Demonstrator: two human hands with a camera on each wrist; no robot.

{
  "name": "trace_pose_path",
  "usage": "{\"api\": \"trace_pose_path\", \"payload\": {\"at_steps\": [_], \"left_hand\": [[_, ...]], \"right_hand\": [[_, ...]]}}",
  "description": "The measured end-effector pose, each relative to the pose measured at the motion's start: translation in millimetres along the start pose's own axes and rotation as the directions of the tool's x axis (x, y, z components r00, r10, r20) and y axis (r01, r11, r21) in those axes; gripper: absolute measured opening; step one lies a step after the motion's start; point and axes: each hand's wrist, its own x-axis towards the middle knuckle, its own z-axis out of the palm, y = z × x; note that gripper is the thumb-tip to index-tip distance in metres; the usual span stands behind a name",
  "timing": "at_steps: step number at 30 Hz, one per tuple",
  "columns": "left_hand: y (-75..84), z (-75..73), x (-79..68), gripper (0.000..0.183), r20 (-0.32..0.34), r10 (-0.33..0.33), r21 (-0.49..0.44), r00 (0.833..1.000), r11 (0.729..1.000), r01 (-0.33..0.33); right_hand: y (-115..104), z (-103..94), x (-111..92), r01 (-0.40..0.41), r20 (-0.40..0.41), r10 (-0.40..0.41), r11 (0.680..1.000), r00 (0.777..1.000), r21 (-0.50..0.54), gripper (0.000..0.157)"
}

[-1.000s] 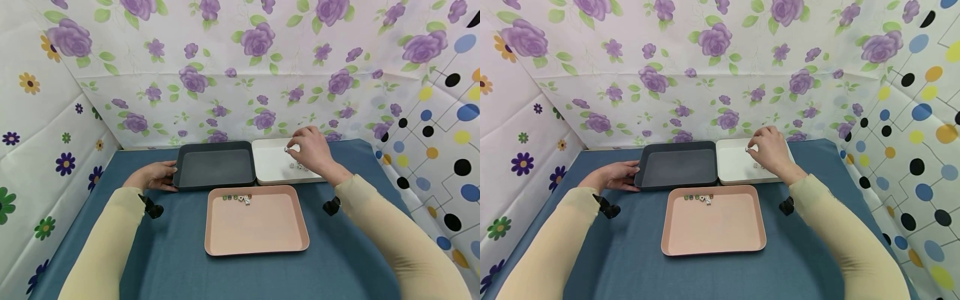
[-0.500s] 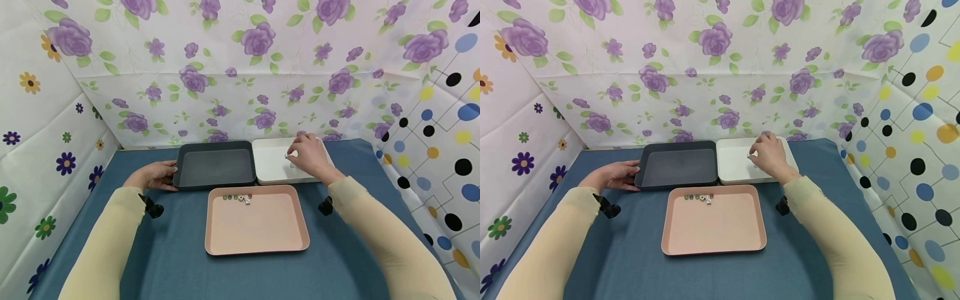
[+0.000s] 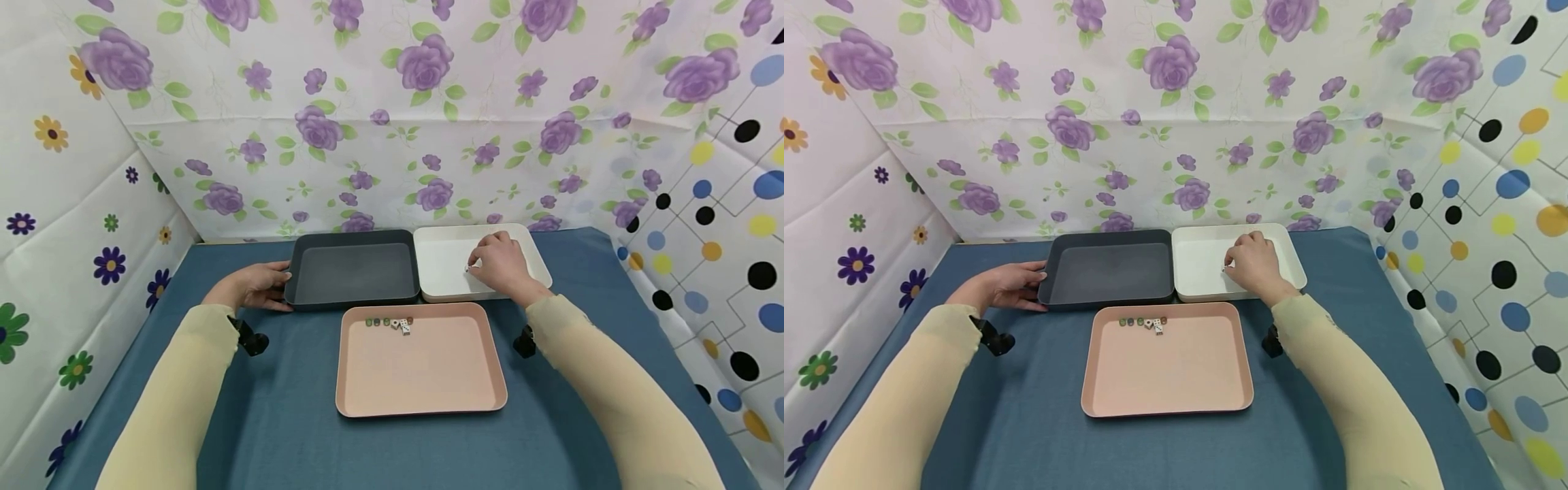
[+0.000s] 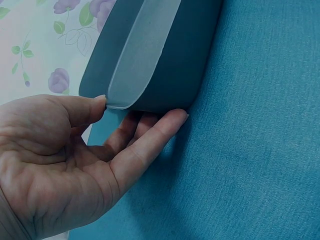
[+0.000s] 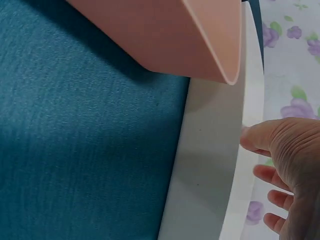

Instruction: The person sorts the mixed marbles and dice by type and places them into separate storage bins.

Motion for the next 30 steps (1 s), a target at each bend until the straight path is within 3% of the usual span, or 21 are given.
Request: {"api": "trace_pose_path", "payload": {"at_steps": [17, 30], "left_hand": [[0.7, -0.8, 1.0, 0.064, -0.003, -0.002, -0.003, 1.000, 1.000, 0.002], [1.3, -1.1, 1.3, 0.063, 0.006, -0.010, -0.006, 1.000, 1.000, 0.010]], "right_hand": [[1, -8.9, 0, -0.014, 0.009, 0.014, 1.000, 1.000, 0.013, 0.022], [-17, -23.0, -5, 0.069, -0.057, -0.066, 0.997, 0.996, 0.041, 0.020]]}}
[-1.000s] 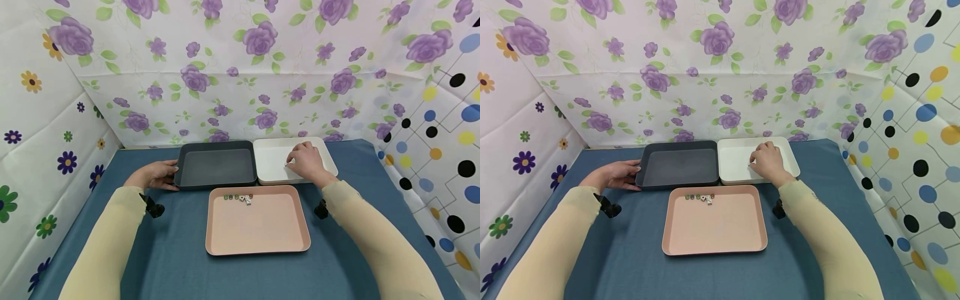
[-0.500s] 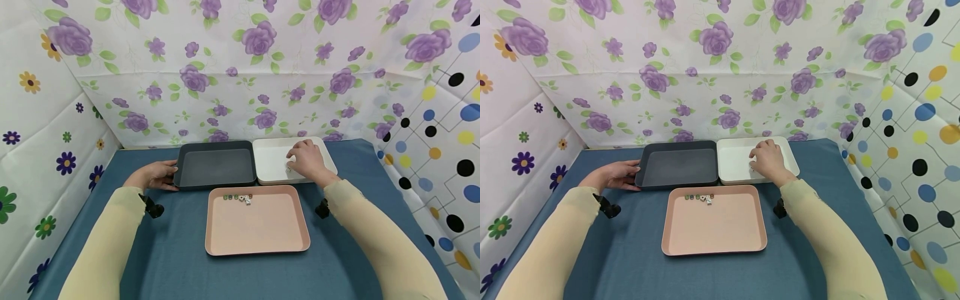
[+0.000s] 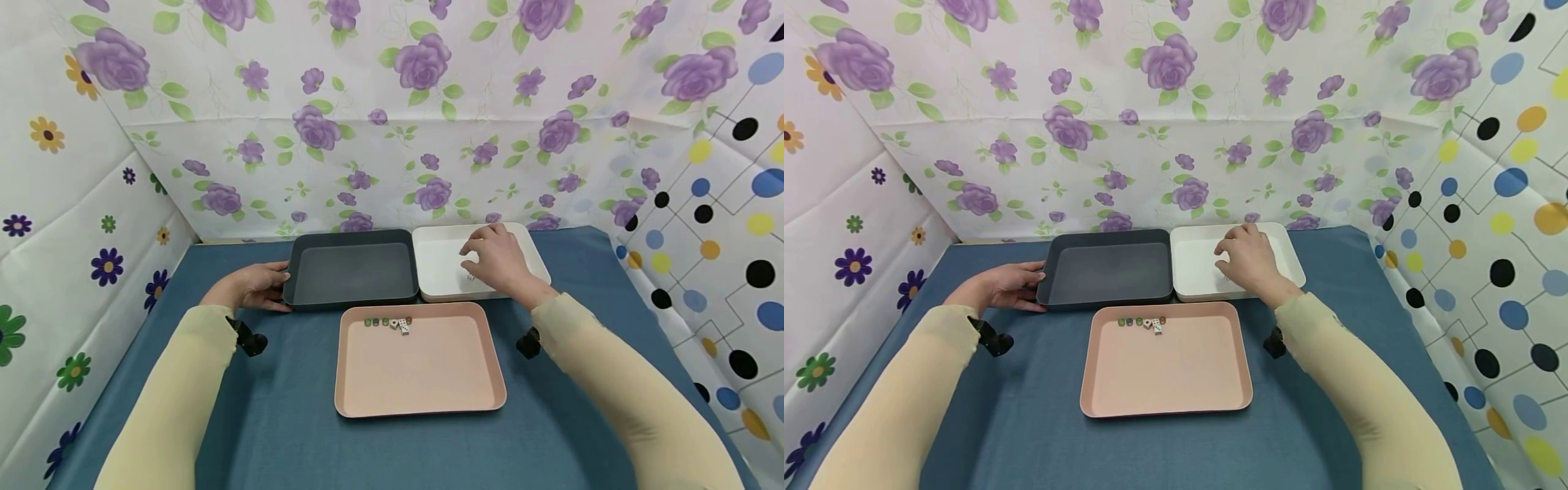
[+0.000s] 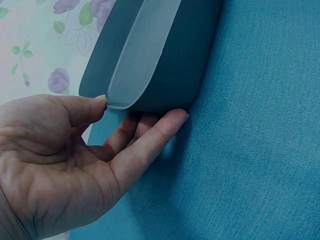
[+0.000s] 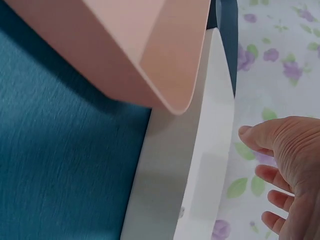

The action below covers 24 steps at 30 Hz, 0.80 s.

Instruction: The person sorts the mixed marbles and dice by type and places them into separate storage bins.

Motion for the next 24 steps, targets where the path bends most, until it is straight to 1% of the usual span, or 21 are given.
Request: {"api": "trace_pose_path", "payload": {"at_steps": [7, 15, 19, 24], "left_hand": [[0.3, 0.4, -0.4, 0.063, -0.010, -0.003, -0.003, 1.000, 1.000, 0.003], [0.2, 1.0, 0.8, 0.063, -0.020, -0.008, 0.001, 1.000, 1.000, 0.008], [-0.5, 0.6, 1.3, 0.063, -0.018, -0.005, 0.014, 1.000, 1.000, 0.005], [0.0, 1.8, 0.5, 0.063, -0.030, -0.006, 0.018, 1.000, 1.000, 0.006]], "right_hand": [[-15, -6.6, -4, 0.069, -0.038, -0.068, 0.998, 0.997, 0.013, 0.019], [-32, -7.0, -7, 0.131, -0.063, -0.131, 0.991, 0.989, 0.001, 0.019], [-41, -6.7, -11, 0.178, -0.075, -0.177, 0.984, 0.981, 0.002, 0.019], [-54, -5.3, -16, 0.253, -0.089, -0.254, 0.967, 0.963, -0.023, 0.017]]}}
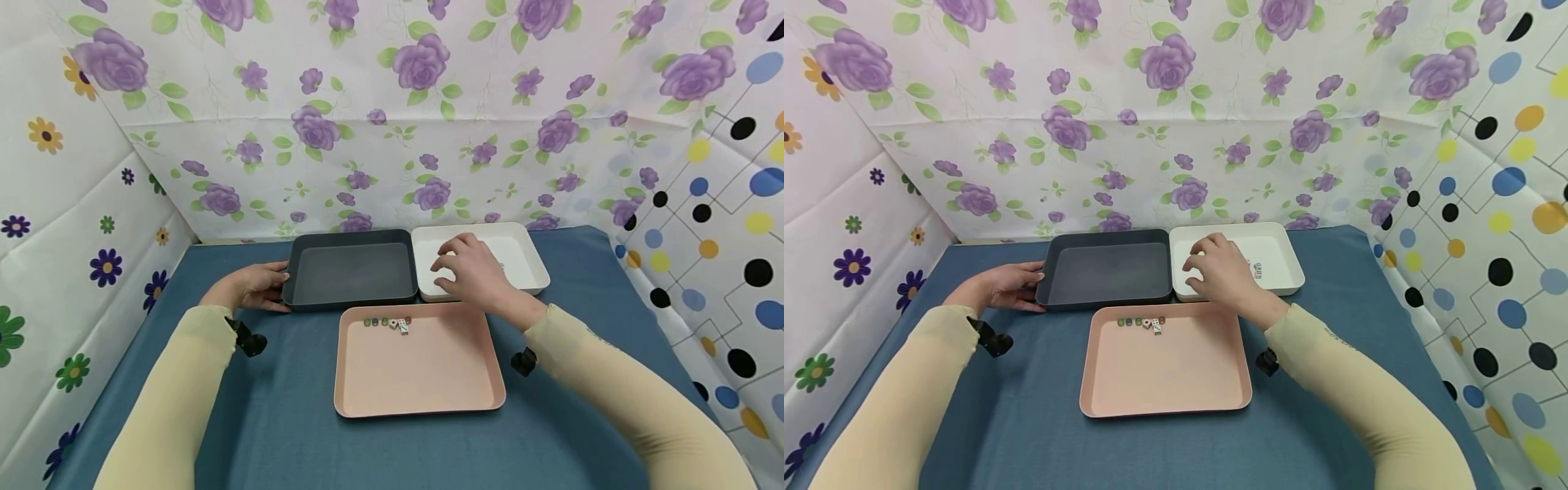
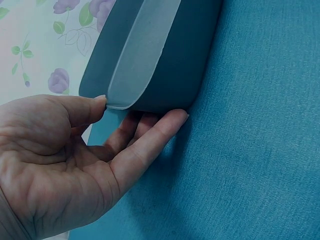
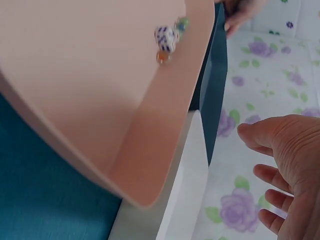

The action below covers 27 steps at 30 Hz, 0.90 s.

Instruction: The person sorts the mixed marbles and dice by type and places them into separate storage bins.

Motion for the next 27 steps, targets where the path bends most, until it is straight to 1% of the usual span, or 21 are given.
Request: {"api": "trace_pose_path", "payload": {"at_steps": [3, 6, 13, 15, 22, 27], "left_hand": [[0.3, 1.1, -0.9, 0.063, -0.005, -0.003, -0.009, 1.000, 1.000, 0.003], [0.3, 1.4, -1.3, 0.063, 0.006, 0.000, -0.013, 1.000, 1.000, 0.000], [-0.6, 0.1, -0.4, 0.063, 0.008, 0.004, -0.009, 1.000, 1.000, -0.004], [-0.7, 0.2, -0.2, 0.063, 0.011, 0.003, -0.008, 1.000, 1.000, -0.003], [0.1, 0.6, -0.4, 0.063, 0.017, 0.003, -0.013, 1.000, 1.000, -0.003], [0.8, 0.4, -1.1, 0.063, 0.018, 0.004, -0.012, 1.000, 1.000, -0.004]], "right_hand": [[-8, 1.5, -1, 0.044, -0.003, -0.044, 0.999, 0.999, -0.015, 0.015], [-16, 3.2, -2, 0.080, -0.005, -0.080, 0.997, 0.997, -0.008, 0.014], [-32, 11.4, -7, 0.133, 0.016, -0.133, 0.990, 0.991, 0.041, 0.013], [-35, 14.5, -9, 0.145, 0.034, -0.146, 0.989, 0.989, 0.038, 0.012], [-44, 26.4, -15, 0.230, 0.036, -0.230, 0.973, 0.973, 0.017, 0.013], [-50, 35.2, -20, 0.266, 0.065, -0.266, 0.964, 0.962, 0.011, 0.011]]}}
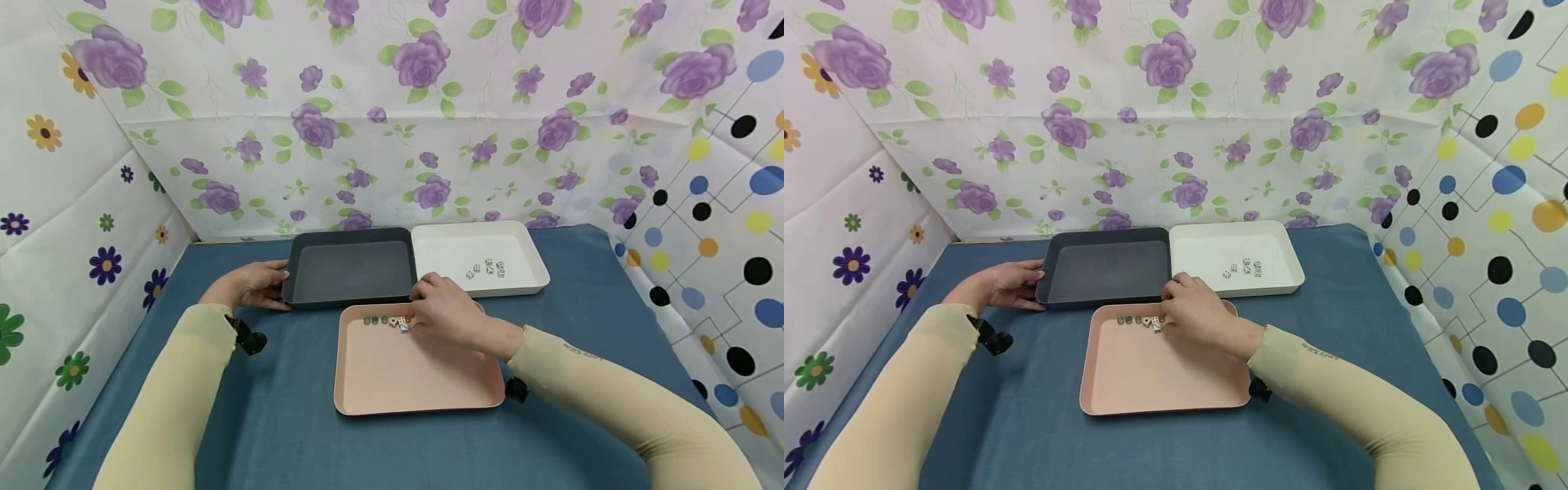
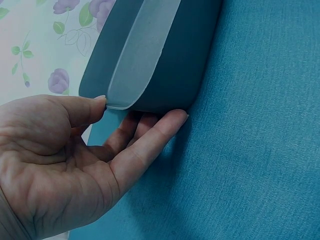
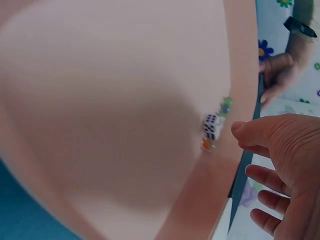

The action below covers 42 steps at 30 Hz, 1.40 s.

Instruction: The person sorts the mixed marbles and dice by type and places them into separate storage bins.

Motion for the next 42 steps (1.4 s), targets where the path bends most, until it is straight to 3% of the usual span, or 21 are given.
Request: {"api": "trace_pose_path", "payload": {"at_steps": [14, 30, 42], "left_hand": [[1.5, 0.9, -2.6, 0.063, 0.004, -0.001, 0.014, 1.000, 1.000, 0.001], [2.4, 3.2, -5.7, 0.062, 0.010, 0.002, 0.005, 1.000, 1.000, -0.002], [1.3, 1.5, -3.8, 0.062, 0.005, -0.001, 0.009, 1.000, 1.000, 0.001]], "right_hand": [[-8, 10.8, 0, -0.011, 0.001, 0.011, 0.997, 1.000, -0.077, 0.008], [-13, 19.2, -4, 0.038, -0.003, -0.038, 0.998, 0.999, -0.042, 0.008], [-15, 22.4, -6, 0.010, 0.021, -0.009, 1.000, 1.000, -0.018, 0.009]]}}
